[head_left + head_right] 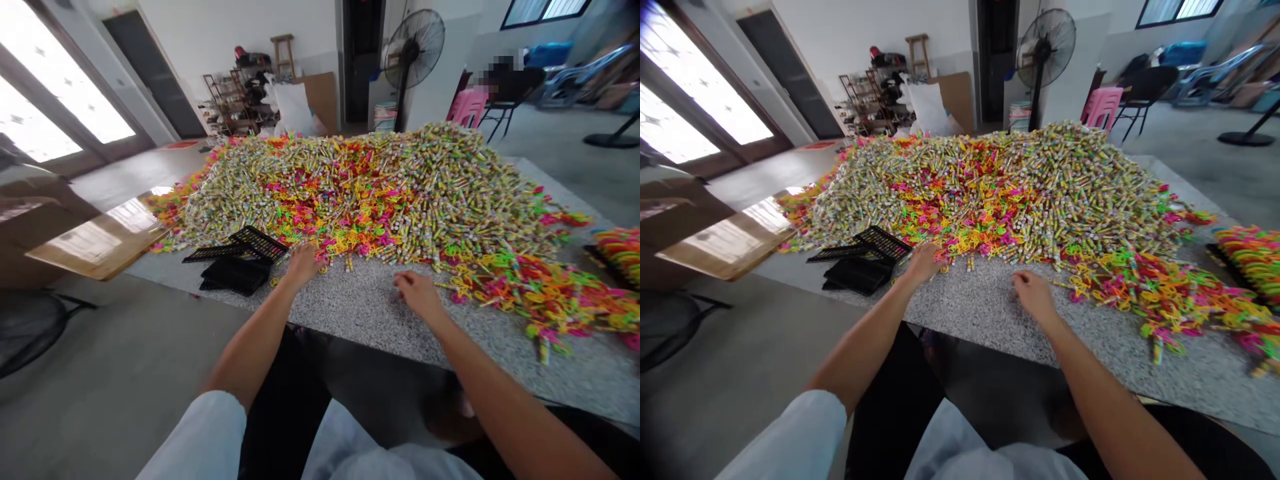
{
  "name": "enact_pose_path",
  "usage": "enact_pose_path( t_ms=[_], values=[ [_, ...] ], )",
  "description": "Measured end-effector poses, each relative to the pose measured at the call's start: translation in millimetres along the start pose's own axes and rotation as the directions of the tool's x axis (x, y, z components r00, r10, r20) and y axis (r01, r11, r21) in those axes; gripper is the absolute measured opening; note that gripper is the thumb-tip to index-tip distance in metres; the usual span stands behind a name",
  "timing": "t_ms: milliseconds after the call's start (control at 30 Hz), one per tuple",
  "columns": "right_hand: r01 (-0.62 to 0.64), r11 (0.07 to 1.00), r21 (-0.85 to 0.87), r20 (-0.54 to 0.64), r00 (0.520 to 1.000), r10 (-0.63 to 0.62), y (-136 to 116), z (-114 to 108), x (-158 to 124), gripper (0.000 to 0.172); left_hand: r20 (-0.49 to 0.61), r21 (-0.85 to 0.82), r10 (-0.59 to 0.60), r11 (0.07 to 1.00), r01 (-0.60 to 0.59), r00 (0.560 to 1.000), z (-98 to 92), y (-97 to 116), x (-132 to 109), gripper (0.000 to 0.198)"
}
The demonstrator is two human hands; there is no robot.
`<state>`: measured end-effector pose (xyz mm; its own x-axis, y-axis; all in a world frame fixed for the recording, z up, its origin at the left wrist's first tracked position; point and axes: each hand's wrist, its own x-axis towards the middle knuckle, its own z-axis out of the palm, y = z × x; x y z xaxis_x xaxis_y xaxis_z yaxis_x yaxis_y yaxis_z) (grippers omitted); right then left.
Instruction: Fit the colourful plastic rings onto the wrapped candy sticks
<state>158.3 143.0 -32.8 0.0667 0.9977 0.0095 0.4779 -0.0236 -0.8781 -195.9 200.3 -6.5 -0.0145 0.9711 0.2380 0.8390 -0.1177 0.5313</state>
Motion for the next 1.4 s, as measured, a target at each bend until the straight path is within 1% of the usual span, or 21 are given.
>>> enact_pose_path(
  t_ms=[67,133,233,333,400,467,500,567,600,667,733,800,833,867,933,1033,1100,1167,1267,1333,1400],
  values=[
    [0.15,0.97,-0.189,0.074,0.988,-0.138,-18.9,37.8,8.6,0.027,-0.046,-0.008,-0.007,1.0,0.007,0.999,-0.4,-4.2,0.3,0.026],
    [0.228,0.913,-0.337,0.112,0.973,-0.201,-38.7,68.0,21.8,0.027,-0.115,-0.034,-0.025,0.999,0.021,0.993,-2.4,-6.7,0.1,0.019],
    [0.18,0.849,-0.497,0.104,0.984,-0.147,-63.2,99.2,42.3,0.034,-0.214,-0.196,-0.132,0.977,0.09,0.968,-6.8,-6.1,-0.7,0.016],
    [0.11,0.819,-0.564,0.095,0.993,-0.068,-75.2,116.3,54.4,0.045,-0.238,-0.445,-0.313,0.877,0.183,0.919,-12.9,-1.6,-1.8,0.021],
    [0.102,0.817,-0.568,0.112,0.993,-0.046,-76.7,120.8,56.5,0.045,-0.156,-0.659,-0.396,0.724,0.203,0.905,-18.7,3.4,-2.9,0.026],
    [0.116,0.821,-0.558,0.14,0.989,-0.045,-74.9,119.9,55.2,0.043,-0.015,-0.85,-0.418,0.484,0.209,0.908,-25.4,10.8,-4.6,0.031],
    [0.123,0.824,-0.553,0.152,0.987,-0.046,-73.3,117.6,53.7,0.041,0.063,-0.907,-0.403,0.359,0.22,0.913,-28.5,15.8,-5.7,0.033],
    [0.124,0.831,-0.543,0.163,0.986,-0.04,-68.3,109.7,49.4,0.035,0.209,-0.944,-0.349,0.17,0.282,0.913,-32.2,28.8,-8.6,0.036],
    [0.119,0.831,-0.544,0.161,0.986,-0.036,-64.8,104.4,46.5,0.031,0.268,-0.941,-0.33,0.111,0.32,0.905,-32.2,36.6,-10.4,0.038],
    [0.106,0.855,-0.508,0.143,0.989,-0.038,-55.2,91.7,38.1,0.025,0.355,-0.922,-0.295,0.042,0.384,0.887,-27.2,53.8,-14.8,0.038],
    [0.088,0.927,-0.365,0.111,0.993,-0.05,-42.2,77.0,24.8,0.019,0.402,-0.908,-0.251,0.015,0.418,0.881,-15.8,71.2,-20.4,0.037],
    [0.047,0.994,-0.1,0.082,0.996,-0.039,-28.2,61.0,5.7,0.016,0.425,-0.901,-0.184,0.011,0.435,0.886,0.1,86.9,-27.3,0.038],
    [0.017,0.999,0.049,0.078,0.997,-0.02,-22.1,52.9,-5.9,0.016,0.434,-0.897,-0.149,0.022,0.442,0.888,8.8,93.8,-31.2,0.039],
    [-0.019,0.983,0.182,0.091,0.996,0.002,-17.2,45.0,-18.4,0.016,0.439,-0.894,-0.122,0.045,0.446,0.89,17.6,100.0,-35.3,0.04],
    [-0.096,0.909,0.406,0.146,0.989,0.04,-12.3,31.4,-44.4,0.017,0.438,-0.888,-0.079,0.116,0.445,0.895,34.1,110.6,-43.9,0.041],
    [-0.177,0.773,0.609,0.201,0.977,0.065,-16.5,21.0,-78.2,0.023,0.436,-0.879,-0.042,0.193,0.435,0.899,55.0,122.4,-56.7,0.039],
    [-0.199,0.714,0.671,0.216,0.974,0.068,-21.8,23.0,-93.2,0.029,0.426,-0.879,-0.048,0.213,0.426,0.903,66.0,128.3,-64.5,0.036],
    [-0.213,0.696,0.685,0.234,0.97,0.066,-24.9,30.8,-101.3,0.034,0.405,-0.876,-0.085,0.248,0.413,0.91,74.3,132.5,-71.3,0.032],
    [-0.224,0.727,0.649,0.228,0.969,0.095,-23.9,45.6,-104.0,0.029,0.403,-0.856,-0.144,0.289,0.428,0.904,81.1,135.5,-79.2,0.031],
    [-0.217,0.758,0.614,0.201,0.973,0.116,-22.5,51.6,-103.3,0.025,0.441,-0.844,-0.15,0.265,0.466,0.885,82.8,135.7,-82.7,0.032],
    [-0.189,0.805,0.563,0.146,0.981,0.128,-23.2,52.0,-103.6,0.024,0.479,-0.842,-0.136,0.208,0.498,0.867,83.6,135.2,-84.9,0.033]
  ],
)
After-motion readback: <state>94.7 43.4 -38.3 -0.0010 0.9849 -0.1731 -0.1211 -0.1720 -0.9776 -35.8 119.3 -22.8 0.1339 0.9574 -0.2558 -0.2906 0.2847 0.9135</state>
